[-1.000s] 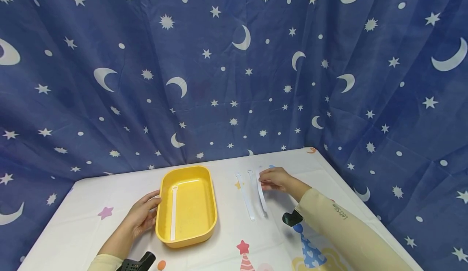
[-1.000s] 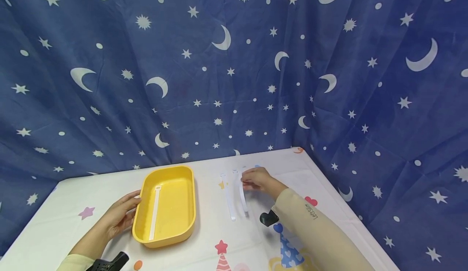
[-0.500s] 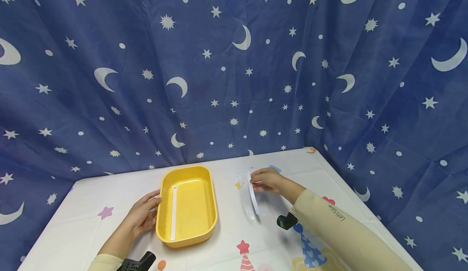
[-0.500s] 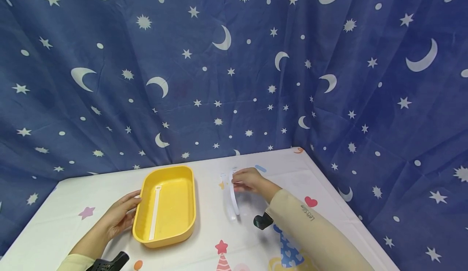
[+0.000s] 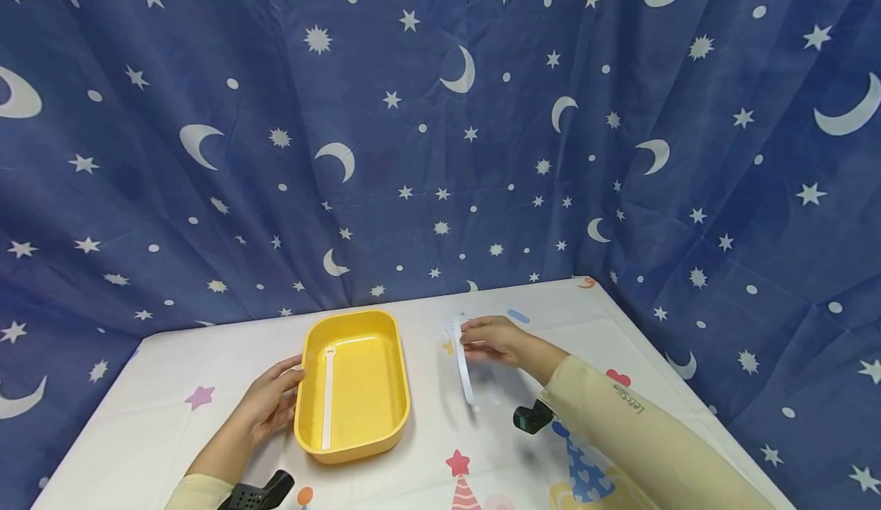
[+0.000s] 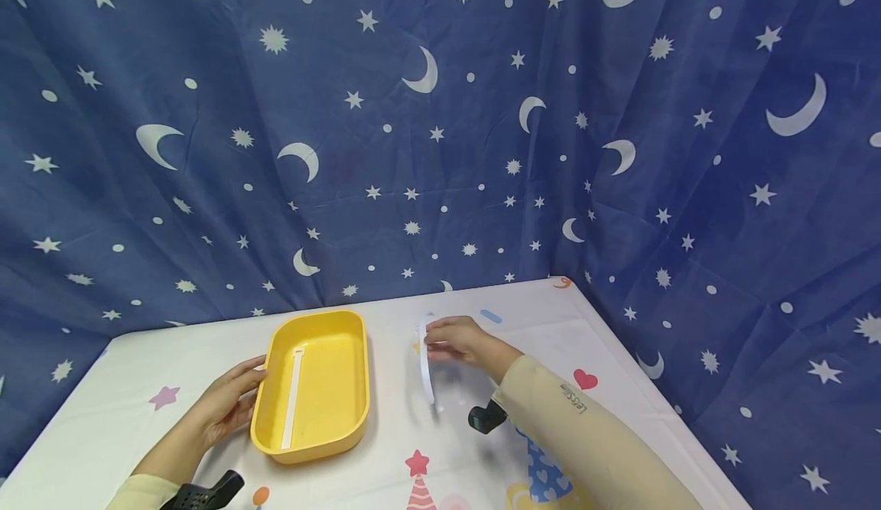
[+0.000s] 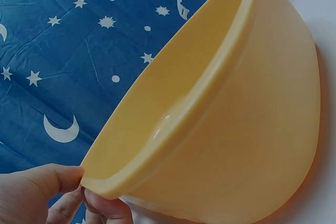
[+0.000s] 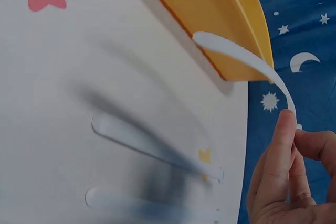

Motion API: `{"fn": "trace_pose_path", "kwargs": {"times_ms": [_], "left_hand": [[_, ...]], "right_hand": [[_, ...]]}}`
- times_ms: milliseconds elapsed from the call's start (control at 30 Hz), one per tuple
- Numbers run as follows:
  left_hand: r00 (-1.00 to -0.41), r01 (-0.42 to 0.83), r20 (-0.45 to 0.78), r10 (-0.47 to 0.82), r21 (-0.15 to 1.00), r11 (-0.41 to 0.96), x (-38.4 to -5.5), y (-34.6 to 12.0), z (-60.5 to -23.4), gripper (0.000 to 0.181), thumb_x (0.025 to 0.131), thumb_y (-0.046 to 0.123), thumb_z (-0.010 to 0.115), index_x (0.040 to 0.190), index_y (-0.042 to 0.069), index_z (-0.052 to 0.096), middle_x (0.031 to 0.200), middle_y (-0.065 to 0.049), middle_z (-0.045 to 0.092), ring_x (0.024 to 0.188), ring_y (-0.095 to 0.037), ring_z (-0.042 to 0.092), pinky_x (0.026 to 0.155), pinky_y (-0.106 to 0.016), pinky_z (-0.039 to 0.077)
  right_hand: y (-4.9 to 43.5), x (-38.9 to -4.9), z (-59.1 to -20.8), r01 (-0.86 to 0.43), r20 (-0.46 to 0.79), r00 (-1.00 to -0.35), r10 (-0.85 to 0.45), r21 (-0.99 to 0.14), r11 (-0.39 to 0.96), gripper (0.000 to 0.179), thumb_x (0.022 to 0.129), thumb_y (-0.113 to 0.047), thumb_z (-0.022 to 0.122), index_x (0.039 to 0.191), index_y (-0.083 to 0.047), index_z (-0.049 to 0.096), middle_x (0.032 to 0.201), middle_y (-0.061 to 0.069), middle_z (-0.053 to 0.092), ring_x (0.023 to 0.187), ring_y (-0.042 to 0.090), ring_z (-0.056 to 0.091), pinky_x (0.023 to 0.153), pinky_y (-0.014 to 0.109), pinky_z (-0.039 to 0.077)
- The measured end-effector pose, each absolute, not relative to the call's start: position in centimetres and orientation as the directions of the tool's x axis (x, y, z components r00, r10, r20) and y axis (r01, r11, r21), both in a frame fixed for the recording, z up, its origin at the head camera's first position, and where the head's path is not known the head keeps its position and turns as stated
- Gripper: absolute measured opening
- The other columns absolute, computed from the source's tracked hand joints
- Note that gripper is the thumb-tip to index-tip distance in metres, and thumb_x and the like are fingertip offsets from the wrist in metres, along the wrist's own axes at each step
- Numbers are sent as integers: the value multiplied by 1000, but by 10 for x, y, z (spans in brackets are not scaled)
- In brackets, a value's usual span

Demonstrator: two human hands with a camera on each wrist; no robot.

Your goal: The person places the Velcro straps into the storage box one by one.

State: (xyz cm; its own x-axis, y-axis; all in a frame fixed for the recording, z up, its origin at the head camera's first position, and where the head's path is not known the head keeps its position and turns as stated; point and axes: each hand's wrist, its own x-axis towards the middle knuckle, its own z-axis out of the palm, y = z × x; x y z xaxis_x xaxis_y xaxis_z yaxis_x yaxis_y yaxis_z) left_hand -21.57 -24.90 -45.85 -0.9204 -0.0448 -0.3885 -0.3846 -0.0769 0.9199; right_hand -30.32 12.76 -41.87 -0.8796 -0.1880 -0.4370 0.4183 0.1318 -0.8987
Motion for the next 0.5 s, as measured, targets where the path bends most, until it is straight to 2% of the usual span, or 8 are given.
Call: {"fn": "trace_pose_path", "kwargs": {"times_ms": [233,500], "left_hand": [[-924,-378,-382,-36,922,-86,-216,-249,-459,61,101,19,52,155,10,25,111,-4,57,82,-7,63,72,-24,60],[-925,-373,-379,-41,922,-102,-215,-249,-459,61,101,18,52,155,9,25,117,-8,56,85,-8,65,78,-27,60]], "right_hand": [[119,-302,-421,388,-391,-888,-242,-919,64,43,87,4,65,129,6,55,100,11,61,85,17,65,75,28,61],[106,-298,-419,393,-387,-880,-276,-919,35,43,87,3,66,129,2,58,96,9,63,81,15,66,74,28,61]]}}
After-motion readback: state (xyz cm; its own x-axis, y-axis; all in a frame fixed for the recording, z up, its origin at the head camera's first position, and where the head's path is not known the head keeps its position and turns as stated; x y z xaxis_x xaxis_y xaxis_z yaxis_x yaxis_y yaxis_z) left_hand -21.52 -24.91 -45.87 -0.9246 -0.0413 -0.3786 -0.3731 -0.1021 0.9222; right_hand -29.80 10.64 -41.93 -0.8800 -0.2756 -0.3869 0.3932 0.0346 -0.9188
